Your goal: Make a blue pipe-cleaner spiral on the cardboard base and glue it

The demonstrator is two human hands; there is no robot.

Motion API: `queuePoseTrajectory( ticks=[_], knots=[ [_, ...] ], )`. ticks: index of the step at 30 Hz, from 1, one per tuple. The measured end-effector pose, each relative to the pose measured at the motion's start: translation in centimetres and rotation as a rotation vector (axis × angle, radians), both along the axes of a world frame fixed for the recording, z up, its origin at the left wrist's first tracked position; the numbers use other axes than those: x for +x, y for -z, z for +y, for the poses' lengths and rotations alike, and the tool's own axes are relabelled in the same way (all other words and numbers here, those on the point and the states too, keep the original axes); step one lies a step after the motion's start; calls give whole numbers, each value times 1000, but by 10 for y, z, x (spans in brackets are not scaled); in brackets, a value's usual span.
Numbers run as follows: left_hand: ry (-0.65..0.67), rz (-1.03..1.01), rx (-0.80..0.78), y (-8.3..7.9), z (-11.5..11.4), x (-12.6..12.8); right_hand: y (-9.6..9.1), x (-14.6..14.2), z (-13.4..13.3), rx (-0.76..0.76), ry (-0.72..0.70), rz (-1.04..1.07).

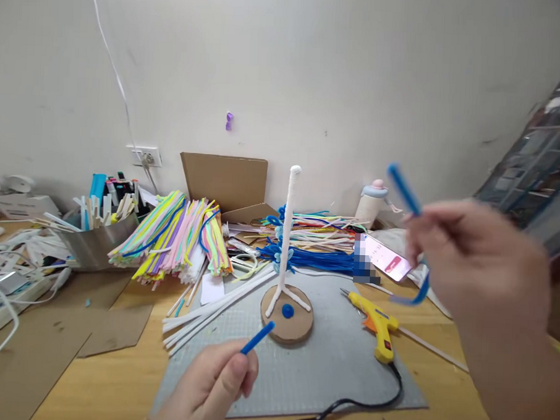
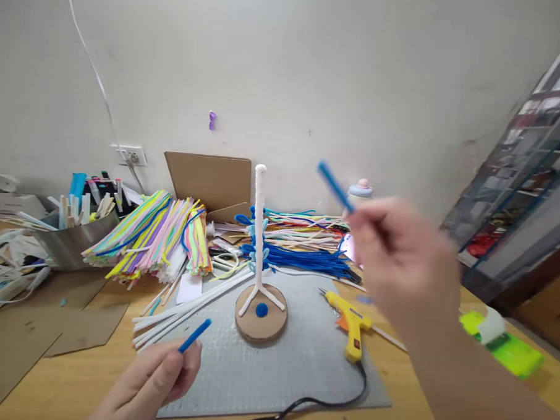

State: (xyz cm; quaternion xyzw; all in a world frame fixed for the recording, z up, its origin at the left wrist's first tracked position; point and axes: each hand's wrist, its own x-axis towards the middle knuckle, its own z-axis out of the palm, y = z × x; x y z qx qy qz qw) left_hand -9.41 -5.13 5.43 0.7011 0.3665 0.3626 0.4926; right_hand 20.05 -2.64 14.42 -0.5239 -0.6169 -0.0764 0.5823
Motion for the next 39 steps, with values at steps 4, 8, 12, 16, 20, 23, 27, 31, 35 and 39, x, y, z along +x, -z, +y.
queuePoseTrajectory(
  ticks=[4,8,12,16,20,23,27,31,35,39],
  knots=[
    [21,-40,-132,2,-1,12,60,-30,-39,-592,-489,80],
    [-80,-94,-240,8,1,26,99,-60,-45,-752,-645,261],
    [-129,-105,-251,6,5,40,107,-81,-44,-772,-730,336],
    [-144,-225,-360,2,8,48,112,-91,-42,-821,-793,469],
    [-179,-327,-398,3,7,49,116,-94,-38,-803,-816,557],
    [-194,-351,-389,3,7,46,113,-95,-38,-733,-801,443],
    [-233,-365,-425,0,7,46,111,-96,-41,-802,-810,390],
    [-253,-321,-387,1,7,47,115,-100,-39,-864,-875,560],
    [-288,-359,-377,5,7,48,116,-104,-35,-860,-902,622],
    [-322,-392,-390,4,5,49,114,-104,-35,-832,-900,591]
  ],
)
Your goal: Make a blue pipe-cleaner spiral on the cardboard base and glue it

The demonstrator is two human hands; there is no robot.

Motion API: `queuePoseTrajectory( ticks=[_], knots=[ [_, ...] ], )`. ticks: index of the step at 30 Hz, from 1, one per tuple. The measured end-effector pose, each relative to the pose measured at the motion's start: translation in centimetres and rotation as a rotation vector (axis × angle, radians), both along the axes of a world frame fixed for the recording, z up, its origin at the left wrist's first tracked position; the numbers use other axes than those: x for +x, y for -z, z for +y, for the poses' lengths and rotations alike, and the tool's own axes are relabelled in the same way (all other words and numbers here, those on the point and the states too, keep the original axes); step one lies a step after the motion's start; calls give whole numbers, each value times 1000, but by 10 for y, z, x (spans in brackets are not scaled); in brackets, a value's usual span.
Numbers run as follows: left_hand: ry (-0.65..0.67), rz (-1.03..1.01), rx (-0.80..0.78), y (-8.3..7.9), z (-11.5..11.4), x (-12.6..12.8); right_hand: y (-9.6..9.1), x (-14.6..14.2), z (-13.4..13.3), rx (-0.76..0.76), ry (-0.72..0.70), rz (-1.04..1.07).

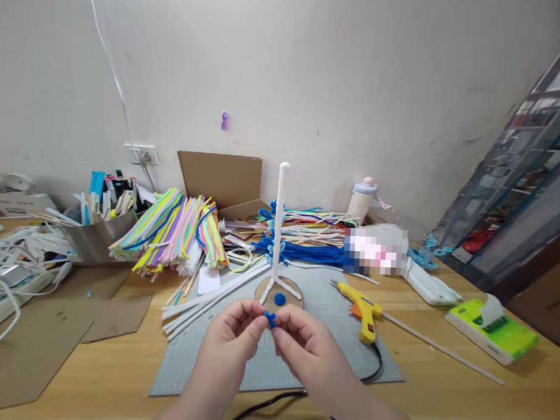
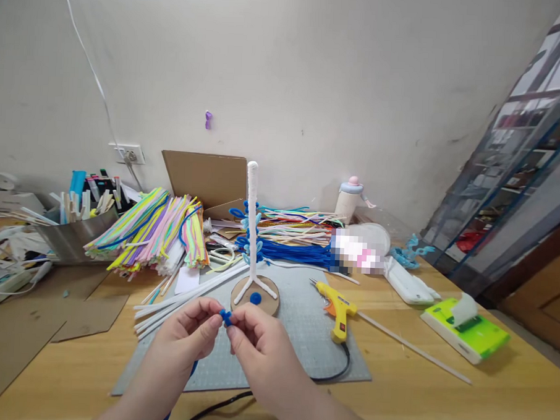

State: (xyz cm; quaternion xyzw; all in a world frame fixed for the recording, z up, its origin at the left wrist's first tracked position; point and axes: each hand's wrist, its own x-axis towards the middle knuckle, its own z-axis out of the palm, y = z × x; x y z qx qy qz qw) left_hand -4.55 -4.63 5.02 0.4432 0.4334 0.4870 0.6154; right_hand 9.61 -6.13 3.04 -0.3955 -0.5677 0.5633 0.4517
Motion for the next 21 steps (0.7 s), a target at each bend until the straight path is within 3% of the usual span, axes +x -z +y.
queuePoseTrajectory(
  ticks=[16,21],
  knots=[
    [1,86,182,0,-8,2,-2,-2,0,-10,20,-11],
    [-16,81,167,-1,-8,4,-5,1,-2,87,39,-123]
  ],
)
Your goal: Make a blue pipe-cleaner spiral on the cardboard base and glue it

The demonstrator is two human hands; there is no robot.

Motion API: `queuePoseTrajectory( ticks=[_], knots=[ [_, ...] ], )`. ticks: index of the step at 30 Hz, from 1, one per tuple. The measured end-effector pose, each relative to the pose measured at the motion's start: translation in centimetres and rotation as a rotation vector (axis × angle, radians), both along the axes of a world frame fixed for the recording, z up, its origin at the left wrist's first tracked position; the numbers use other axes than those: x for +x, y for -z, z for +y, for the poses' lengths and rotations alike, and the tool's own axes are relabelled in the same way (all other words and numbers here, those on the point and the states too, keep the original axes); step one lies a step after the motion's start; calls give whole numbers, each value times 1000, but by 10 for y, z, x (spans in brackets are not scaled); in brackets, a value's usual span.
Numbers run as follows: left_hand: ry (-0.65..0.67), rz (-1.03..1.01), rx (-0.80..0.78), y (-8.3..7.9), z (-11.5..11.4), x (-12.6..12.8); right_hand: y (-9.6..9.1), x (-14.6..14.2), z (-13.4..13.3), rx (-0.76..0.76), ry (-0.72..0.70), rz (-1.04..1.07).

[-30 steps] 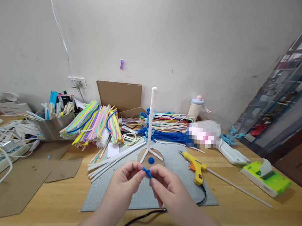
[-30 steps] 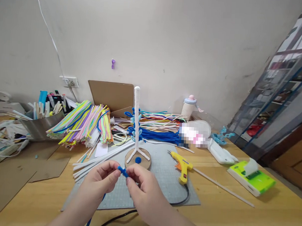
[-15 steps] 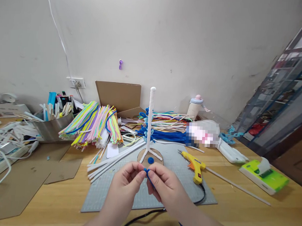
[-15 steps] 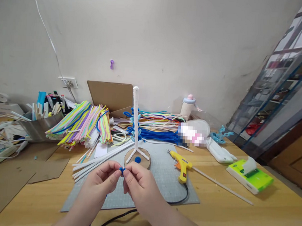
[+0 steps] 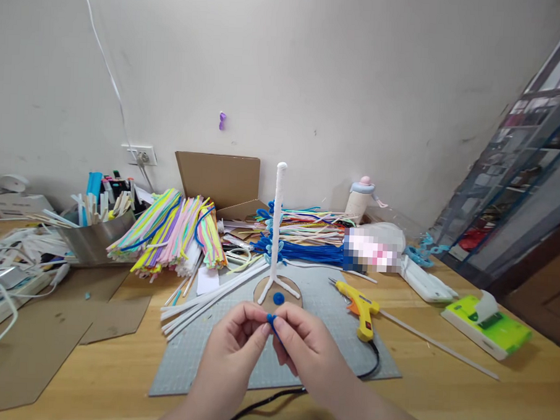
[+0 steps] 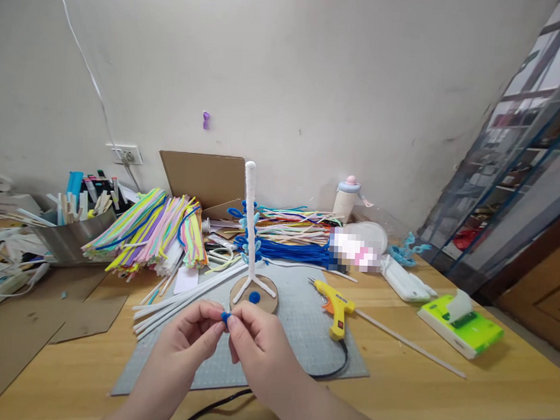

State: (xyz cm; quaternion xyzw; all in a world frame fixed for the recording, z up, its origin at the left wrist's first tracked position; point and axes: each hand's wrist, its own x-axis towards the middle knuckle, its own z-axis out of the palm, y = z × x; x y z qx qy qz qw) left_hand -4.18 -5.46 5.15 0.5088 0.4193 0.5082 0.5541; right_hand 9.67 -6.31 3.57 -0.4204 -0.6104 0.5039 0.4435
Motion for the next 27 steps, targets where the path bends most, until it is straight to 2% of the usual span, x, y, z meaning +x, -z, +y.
queuePoseTrajectory(
  ticks=[5,10,13,17,20,23,27],
  knots=[
    [5,-8,-29,-1,-2,2,-6,1,-1,142,30,-92],
    [19,15,2,1,-4,2,-5,-2,1,8,17,19],
    [-3,114,207,8,-4,-2,-5,-3,3,-47,1,94],
    [36,449,645,22,-5,-11,-7,-5,7,-238,-5,227],
    [70,660,816,33,-5,-19,-7,-5,11,-371,-57,342],
    [36,722,858,37,-5,-21,-4,-1,12,-340,-136,395],
    [84,631,715,22,-3,-19,-4,6,11,-304,-215,340]
  ],
)
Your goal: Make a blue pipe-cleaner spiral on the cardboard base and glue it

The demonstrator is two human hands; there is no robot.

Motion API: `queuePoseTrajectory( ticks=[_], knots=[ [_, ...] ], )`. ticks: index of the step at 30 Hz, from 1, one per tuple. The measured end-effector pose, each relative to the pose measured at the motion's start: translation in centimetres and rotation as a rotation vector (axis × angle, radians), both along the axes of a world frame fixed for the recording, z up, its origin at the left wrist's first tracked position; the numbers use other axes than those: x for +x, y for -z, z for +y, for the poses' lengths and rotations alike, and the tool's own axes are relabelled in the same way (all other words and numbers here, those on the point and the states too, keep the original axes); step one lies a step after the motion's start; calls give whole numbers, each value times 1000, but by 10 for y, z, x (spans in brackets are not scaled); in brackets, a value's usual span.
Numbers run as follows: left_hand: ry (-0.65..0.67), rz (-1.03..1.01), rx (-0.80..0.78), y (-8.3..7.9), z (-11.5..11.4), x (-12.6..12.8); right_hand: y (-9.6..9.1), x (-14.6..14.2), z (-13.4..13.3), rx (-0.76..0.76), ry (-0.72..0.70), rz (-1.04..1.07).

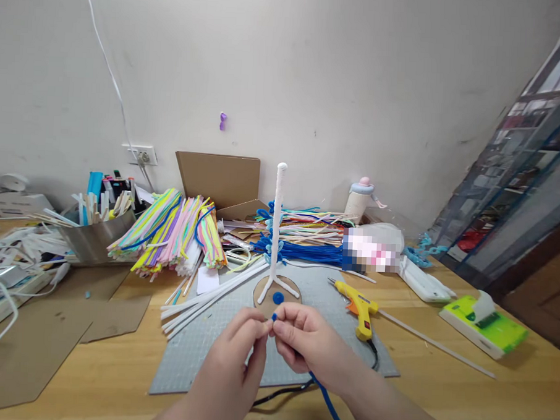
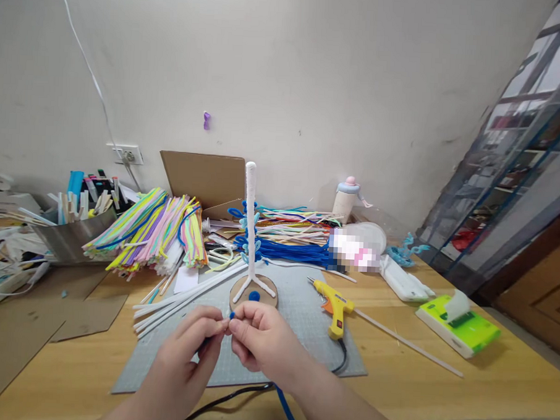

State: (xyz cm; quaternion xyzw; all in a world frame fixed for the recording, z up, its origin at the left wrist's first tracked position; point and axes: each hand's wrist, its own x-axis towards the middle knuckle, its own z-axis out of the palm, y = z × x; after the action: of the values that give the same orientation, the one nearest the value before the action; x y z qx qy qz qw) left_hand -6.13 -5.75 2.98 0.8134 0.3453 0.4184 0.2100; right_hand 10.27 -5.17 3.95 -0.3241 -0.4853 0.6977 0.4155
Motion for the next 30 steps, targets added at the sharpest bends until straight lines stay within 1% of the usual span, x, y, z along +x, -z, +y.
queuePoseTrajectory(
  ticks=[3,6,9,13,15,20,22,26,28,30],
  knots=[
    [93,-12,-146,-18,4,0,-4,4,-1,-20,-45,-63],
    [197,61,-187,-30,7,-3,-10,7,-1,-81,-110,-138],
    [207,113,-194,-32,8,-6,-13,9,-2,-106,-143,-175],
    [145,163,-191,-28,8,-9,-13,10,-2,-96,-136,-160],
    [127,170,-166,-26,8,-11,-12,11,-2,-92,-139,-152],
    [152,195,-44,-22,9,-14,-8,13,-1,-98,-173,-164],
    [139,251,-6,-21,9,-14,-6,13,-1,-99,-189,-178],
    [106,427,88,-19,7,-15,-4,11,-2,-87,-197,-192],
    [97,486,176,-19,6,-16,-3,11,-1,-133,-203,-151],
    [105,511,307,-17,5,-18,-2,13,2,-272,-287,-56]
  ],
)
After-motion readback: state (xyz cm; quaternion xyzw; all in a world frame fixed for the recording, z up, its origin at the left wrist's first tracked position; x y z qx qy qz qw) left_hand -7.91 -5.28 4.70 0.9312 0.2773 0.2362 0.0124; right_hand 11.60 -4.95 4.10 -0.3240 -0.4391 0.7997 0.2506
